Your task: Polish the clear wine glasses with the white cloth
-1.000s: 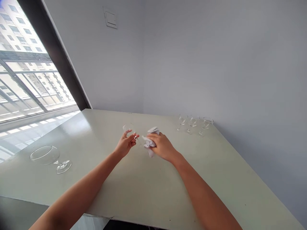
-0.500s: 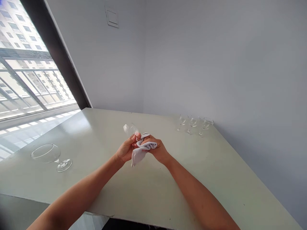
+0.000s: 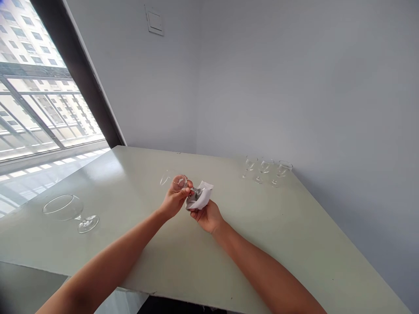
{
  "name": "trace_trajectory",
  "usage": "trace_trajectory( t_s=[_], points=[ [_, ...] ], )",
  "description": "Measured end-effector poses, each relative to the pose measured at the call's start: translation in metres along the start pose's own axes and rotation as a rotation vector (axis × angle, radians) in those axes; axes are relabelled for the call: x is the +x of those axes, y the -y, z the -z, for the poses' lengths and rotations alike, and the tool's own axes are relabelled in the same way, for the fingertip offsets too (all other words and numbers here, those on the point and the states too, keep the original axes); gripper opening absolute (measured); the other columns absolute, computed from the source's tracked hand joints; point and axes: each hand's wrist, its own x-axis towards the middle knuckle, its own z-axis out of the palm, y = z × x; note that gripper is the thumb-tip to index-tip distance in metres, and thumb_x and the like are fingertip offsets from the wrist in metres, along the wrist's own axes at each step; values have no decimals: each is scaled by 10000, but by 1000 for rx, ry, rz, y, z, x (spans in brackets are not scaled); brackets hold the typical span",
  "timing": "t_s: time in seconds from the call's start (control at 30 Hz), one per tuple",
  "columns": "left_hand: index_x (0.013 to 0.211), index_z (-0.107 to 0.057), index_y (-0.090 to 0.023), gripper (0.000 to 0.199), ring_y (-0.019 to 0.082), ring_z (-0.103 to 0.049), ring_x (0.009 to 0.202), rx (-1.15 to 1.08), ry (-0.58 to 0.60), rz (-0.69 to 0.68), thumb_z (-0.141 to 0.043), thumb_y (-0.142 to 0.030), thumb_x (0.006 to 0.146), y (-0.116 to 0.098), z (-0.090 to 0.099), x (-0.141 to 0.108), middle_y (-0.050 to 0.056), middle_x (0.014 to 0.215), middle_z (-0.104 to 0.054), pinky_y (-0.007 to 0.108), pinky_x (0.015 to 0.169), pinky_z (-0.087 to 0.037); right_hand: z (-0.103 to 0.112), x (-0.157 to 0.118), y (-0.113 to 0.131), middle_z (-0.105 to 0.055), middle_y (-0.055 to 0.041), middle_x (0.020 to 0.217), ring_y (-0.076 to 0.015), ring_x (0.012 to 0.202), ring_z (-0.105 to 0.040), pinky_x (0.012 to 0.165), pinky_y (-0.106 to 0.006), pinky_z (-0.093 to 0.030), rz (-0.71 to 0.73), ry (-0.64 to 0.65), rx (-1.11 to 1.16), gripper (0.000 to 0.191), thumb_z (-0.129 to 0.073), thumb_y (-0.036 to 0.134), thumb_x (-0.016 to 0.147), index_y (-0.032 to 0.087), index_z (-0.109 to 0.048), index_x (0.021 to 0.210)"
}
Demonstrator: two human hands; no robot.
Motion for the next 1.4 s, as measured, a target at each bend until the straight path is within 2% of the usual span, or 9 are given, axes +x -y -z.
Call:
trace_trajectory(
  t_s=[0.27, 0.43, 0.53, 0.67, 0.73, 0.87, 1.0, 1.1, 1.4],
  points=[
    [806, -535, -202, 293, 121, -517, 725, 276, -223, -111, -731, -238, 591, -6, 6, 5, 4, 789, -549, 231, 660, -418, 13, 7, 5, -531, -12, 599, -112, 466, -481, 443, -244, -404, 45, -57, -673, 312, -408, 443, 813, 170, -558, 792],
    [678, -573, -182, 132, 92, -480, 685, 391, -356, -253, -684, -243, 642, -17, 19, 12, 24, 879, -514, 210, 621, -409, 10, -7, 15, -519, -46, 1016, -96, 600, -514, 591, -279, -435, 350, 54, -1680, 511, -614, 601, 624, 247, -605, 992],
    [783, -555, -203, 156, 87, -473, 659, 444, -332, -273, -659, -247, 676, -14, 21, 12, 8, 826, -514, 209, 602, -398, 7, -13, 17, -462, -50, 1105, -93, 618, -510, 599, -278, -419, 503, 36, -1981, 562, -588, 641, 631, 281, -589, 1063],
    [883, -498, -219, 266, 111, -522, 719, 482, -318, -246, -660, -257, 676, 0, 12, 6, -7, 786, -540, 228, 666, -405, 2, -10, 18, -512, -40, 898, -98, 636, -504, 622, -247, -406, 829, -185, -1806, 325, -449, 427, 849, 204, -597, 1033],
    [908, -489, -220, 301, 122, -543, 743, 500, -282, -199, -667, -257, 667, 7, 5, -1, -5, 796, -561, 241, 702, -407, 0, -6, 17, -518, -26, 829, -102, 642, -501, 623, -231, -402, 872, -180, -1721, 226, -483, 323, 843, 190, -599, 984],
    [967, -485, -226, 344, 129, -552, 713, 534, -178, -89, -656, -250, 670, 13, -5, -10, -1, 821, -590, 248, 678, -418, -2, 2, 13, -518, 12, 729, -95, 588, -477, 556, -206, -367, 753, -128, -1738, 83, -519, 241, 796, 190, -580, 771],
    [1062, -492, -253, 467, 123, -530, 780, 593, -236, -148, -681, -235, 636, 20, -5, -9, 29, 1049, -558, 249, 714, -428, 4, 11, 20, -581, 6, 760, -109, 653, -523, 598, -208, -359, 694, -155, -1815, 127, -477, 246, 814, 201, -586, 768],
    [1120, -476, -273, 533, 112, -511, 753, 613, -297, -136, -685, -249, 630, 32, 1, -4, 45, 1148, -508, 247, 685, -432, 17, 26, 43, -630, 4, 814, -123, 719, -559, 652, -212, -368, 553, -354, -1799, 155, -482, 310, 818, 227, -611, 841],
    [806, -627, -232, 161, 107, -469, 561, 589, -180, 57, -665, -226, 650, 55, 20, 1, 23, 793, -596, 213, 531, -354, 84, 70, 122, -634, -75, 756, -177, 698, -580, 571, -242, -369, 292, -850, -1710, 177, -461, 236, 789, 158, -613, 746]
  ],
)
